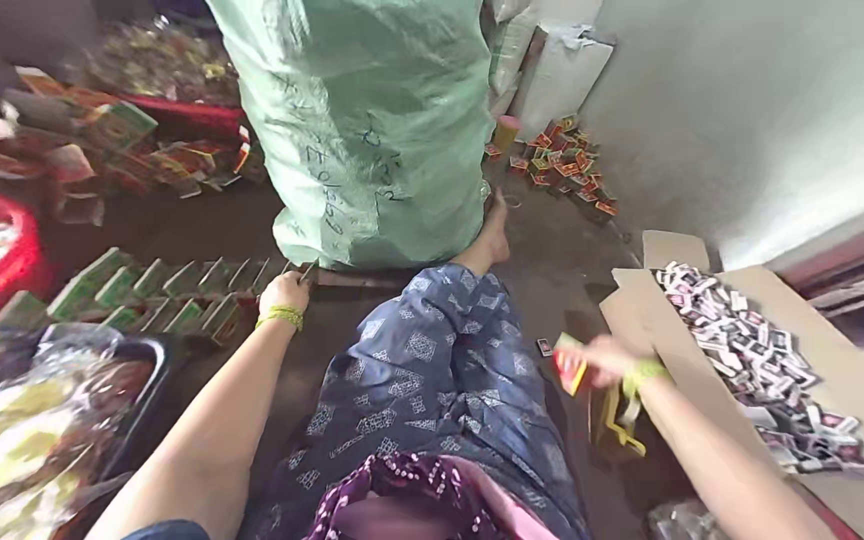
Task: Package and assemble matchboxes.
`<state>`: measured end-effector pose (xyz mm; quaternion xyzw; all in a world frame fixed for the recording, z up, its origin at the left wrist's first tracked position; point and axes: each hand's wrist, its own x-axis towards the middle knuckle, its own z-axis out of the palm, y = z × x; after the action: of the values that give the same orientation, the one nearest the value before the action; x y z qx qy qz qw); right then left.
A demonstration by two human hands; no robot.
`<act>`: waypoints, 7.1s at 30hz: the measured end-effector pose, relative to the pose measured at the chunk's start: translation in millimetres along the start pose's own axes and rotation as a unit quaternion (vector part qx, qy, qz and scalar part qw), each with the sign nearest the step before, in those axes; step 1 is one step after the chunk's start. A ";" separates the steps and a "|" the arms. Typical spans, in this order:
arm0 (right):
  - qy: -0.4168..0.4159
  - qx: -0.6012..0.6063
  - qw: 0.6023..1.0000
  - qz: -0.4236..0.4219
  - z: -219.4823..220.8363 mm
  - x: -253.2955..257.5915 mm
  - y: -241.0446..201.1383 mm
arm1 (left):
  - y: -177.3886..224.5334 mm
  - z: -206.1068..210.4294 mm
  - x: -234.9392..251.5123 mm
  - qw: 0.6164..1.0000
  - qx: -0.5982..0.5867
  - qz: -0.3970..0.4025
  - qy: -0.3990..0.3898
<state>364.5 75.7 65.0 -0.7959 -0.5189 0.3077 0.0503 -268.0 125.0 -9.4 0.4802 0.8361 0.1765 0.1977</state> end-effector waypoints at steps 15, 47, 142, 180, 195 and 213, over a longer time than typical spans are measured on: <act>0.122 0.229 0.906 -0.333 -13.2 -50.4 -139.5 | 40.7 -22.3 -132.2 0.822 -0.242 0.426 0.291; 0.136 0.129 0.973 -0.134 101.6 -65.5 17.3 | 145.9 112.0 -232.6 0.766 -0.392 0.388 -0.328; 0.109 0.132 0.843 -0.510 98.6 -156.4 -55.4 | 139.9 117.0 -239.9 0.686 -0.396 0.479 -0.377; 0.196 0.054 0.803 -0.561 127.1 -160.8 -20.7 | 138.4 118.4 -238.9 0.702 -0.406 0.436 -0.390; 0.276 0.198 0.936 -0.095 62.0 -117.3 103.4 | 135.9 115.7 -235.2 0.698 -0.406 0.502 -0.308; 0.189 0.194 0.961 0.058 64.2 -58.6 181.3 | 136.8 119.6 -230.7 0.711 -0.385 0.516 -0.282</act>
<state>457.9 -72.7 -33.5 -0.8433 -0.3830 0.2488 0.2832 -1.6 1.4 -8.6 0.7468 0.2224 0.4143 0.4703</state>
